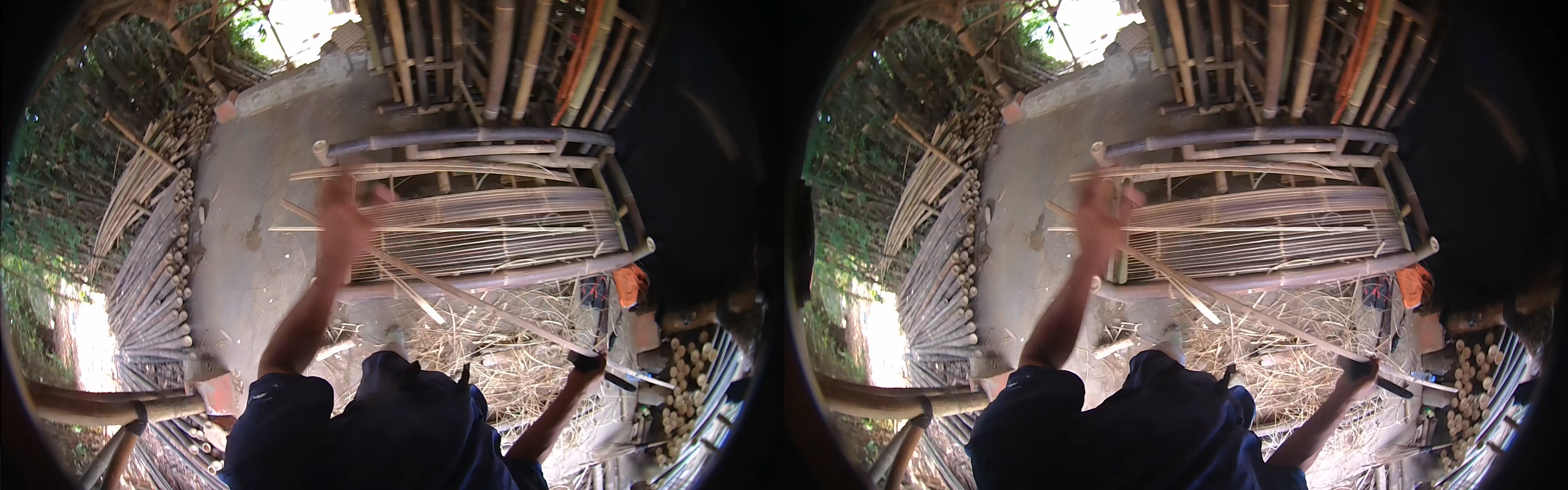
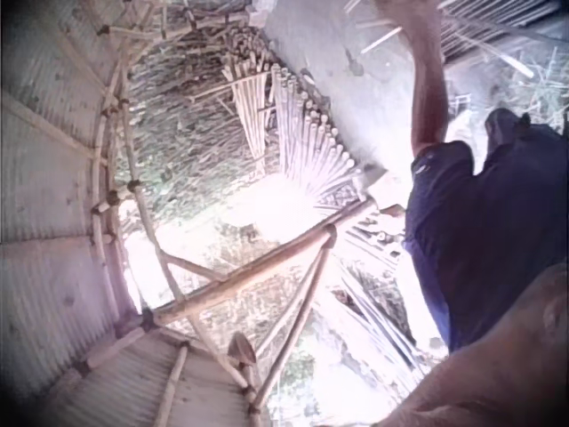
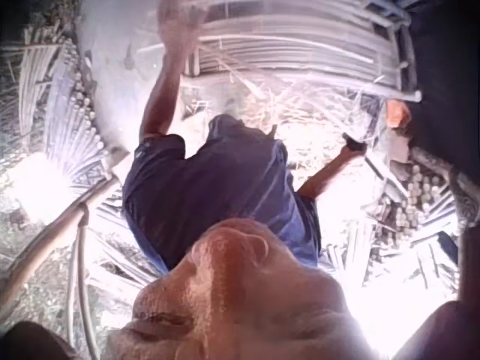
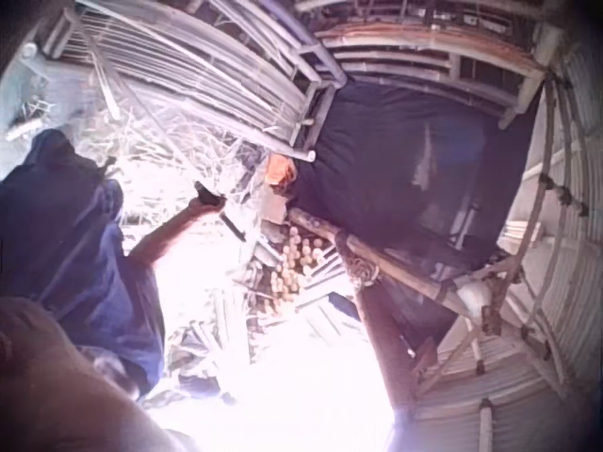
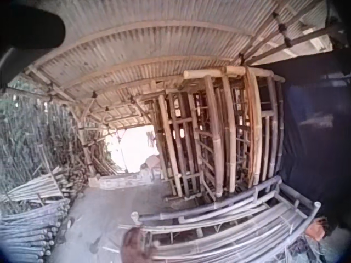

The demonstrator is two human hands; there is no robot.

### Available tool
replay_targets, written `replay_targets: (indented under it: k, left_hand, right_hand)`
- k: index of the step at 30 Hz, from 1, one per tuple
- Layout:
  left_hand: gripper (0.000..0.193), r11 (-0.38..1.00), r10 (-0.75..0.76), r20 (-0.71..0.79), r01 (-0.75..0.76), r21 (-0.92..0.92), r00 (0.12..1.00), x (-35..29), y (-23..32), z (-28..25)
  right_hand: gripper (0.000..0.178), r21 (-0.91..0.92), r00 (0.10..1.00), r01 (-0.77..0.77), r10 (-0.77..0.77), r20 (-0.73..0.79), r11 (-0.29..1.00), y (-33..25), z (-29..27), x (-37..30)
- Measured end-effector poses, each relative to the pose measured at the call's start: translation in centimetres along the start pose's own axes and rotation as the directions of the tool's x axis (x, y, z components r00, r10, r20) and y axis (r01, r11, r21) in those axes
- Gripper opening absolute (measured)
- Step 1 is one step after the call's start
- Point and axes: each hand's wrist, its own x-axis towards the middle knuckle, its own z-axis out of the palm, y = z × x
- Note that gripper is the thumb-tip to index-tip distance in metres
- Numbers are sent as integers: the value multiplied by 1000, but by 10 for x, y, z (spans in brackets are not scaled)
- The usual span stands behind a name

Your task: The person uses a knife to split long bamboo poles into thin strips. They hold the pole against a wooden frame and repeatedly strike the knife with their hand to drive it through the bamboo. After splitting a pole, they place the resulting strips onto a rack above.

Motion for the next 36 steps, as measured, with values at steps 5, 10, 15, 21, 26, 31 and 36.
replay_targets:
  k: [5,10,15,21,26,31,36]
  left_hand:
    - [65,931,-339,466,218,294,817,61,-216,-99]
    - [46,863,-311,756,504,-29,576,53,-277,-132]
    - [6,861,2,90,-48,506,996,33,-401,-230]
    - [30,906,-183,172,98,412,968,58,-251,-157]
    - [58,913,27,800,-341,225,599,16,-182,-36]
    - [15,976,-183,836,199,90,518,-16,-171,40]
    - [11,893,-261,805,450,-9,533,-38,-164,103]
  right_hand:
    - [54,140,983,-186,183,36,973,8,20,-16]
    - [24,537,782,-615,537,317,578,-12,60,-13]
    - [10,415,752,-658,513,415,629,-88,146,-20]
    - [14,378,709,-703,639,299,603,-83,246,-9]
    - [29,289,834,-537,446,326,793,-39,354,0]
    - [32,588,787,-616,418,453,524,1,459,39]
    - [70,548,755,-656,435,491,520,54,539,88]
